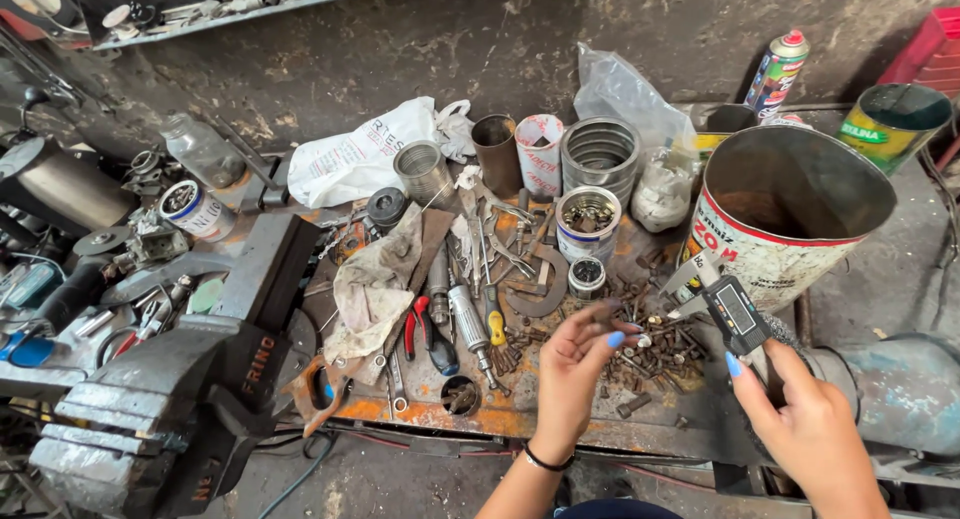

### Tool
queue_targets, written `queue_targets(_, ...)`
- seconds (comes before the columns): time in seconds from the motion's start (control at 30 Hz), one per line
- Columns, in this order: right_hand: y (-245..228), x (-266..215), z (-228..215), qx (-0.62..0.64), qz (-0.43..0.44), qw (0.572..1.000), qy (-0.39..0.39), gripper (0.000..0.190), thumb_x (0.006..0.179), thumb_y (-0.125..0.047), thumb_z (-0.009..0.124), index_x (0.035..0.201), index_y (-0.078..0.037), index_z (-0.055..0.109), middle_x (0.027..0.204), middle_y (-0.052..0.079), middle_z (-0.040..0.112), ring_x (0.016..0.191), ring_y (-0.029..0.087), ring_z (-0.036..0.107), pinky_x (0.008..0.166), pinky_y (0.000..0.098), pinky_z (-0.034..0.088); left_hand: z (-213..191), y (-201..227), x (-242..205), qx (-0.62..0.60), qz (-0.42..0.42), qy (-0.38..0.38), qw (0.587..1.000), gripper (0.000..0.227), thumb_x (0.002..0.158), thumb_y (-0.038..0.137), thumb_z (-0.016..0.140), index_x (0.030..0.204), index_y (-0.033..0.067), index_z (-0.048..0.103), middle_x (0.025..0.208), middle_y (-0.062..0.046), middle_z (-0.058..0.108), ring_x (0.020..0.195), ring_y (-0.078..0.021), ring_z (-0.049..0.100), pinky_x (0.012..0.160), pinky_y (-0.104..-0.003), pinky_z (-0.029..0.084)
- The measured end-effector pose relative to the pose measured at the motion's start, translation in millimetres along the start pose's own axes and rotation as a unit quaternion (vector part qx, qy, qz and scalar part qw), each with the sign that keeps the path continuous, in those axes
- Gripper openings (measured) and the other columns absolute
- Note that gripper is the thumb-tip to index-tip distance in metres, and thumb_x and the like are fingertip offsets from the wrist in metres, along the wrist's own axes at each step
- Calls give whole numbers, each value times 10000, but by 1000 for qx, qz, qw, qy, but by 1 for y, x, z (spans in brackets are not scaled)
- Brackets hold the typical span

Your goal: The person picks up small metal screws from a cluttered workbench, measures them with a digital caliper, and places them into a large metal can. The person repeats this process for several screws, occasionally picking up and measuring other small metal parts.

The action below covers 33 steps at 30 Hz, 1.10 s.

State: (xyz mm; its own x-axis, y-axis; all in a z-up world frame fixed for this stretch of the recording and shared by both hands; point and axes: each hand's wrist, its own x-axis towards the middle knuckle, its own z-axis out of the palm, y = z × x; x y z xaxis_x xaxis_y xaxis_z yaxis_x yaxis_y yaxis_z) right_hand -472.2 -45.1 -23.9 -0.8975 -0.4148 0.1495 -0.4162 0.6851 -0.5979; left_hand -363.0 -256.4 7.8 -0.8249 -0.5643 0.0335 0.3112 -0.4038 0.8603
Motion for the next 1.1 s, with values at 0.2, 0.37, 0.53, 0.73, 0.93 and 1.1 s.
queue_targets(0.2, 10, -1, 2, -20, -63, 998, -5, 286, 835, -289, 681, 1067, -159, 578, 577, 102, 532, 516, 283, 400, 592, 366, 437, 10, 21, -9, 249, 215, -20, 944, 184, 879, -31, 636, 1034, 37, 709, 1138, -140, 688, 1035, -239, 681, 864, -314, 591)
queue_targets(0.37, 1, -1, -4, -18, -78, 996, -37, 391, 778, -281, 718, 1128, -171, 582, 566, 106, 547, 467, 234, 415, 538, 356, 424, 6, 15, -9, 292, 250, -15, 923, 189, 890, -26, 664, 1065, 30, 708, 1071, -127, 707, 999, -249, 697, 893, -339, 599)
queue_targets(0.53, -5, 1, -9, -19, -98, 994, -37, 269, 814, -315, 714, 958, -149, 560, 610, 90, 556, 614, 248, 328, 563, 303, 435, 2, 1, -9, 331, 279, -31, 901, 200, 852, 28, 737, 1041, -8, 683, 1030, -166, 709, 958, -265, 705, 891, -352, 600)
queue_targets(0.73, -3, 2, -11, -56, -38, 994, -83, 287, 823, -353, 664, 1050, -199, 581, 550, 123, 609, 442, 260, 518, 557, 356, 458, 7, 11, -8, 333, 276, -47, 901, 162, 889, 38, 701, 1039, -24, 688, 1016, -152, 711, 947, -273, 698, 861, -357, 584)
queue_targets(0.93, -4, 8, -20, -37, -48, 992, -111, 189, 830, -345, 666, 943, -203, 616, 508, 81, 489, 440, 204, 411, 504, 329, 403, 3, 3, -4, 344, 236, -37, 908, 182, 848, 82, 742, 990, -23, 699, 967, -153, 715, 908, -247, 703, 807, -337, 604)
queue_targets(1.1, -7, 10, -27, -68, -53, 991, -106, 237, 825, -412, 660, 911, -196, 616, 479, 87, 416, 457, 220, 377, 499, 326, 393, -2, 0, 1, 314, 219, -57, 922, 200, 827, 123, 762, 967, -12, 715, 947, -142, 720, 874, -220, 699, 772, -305, 588)
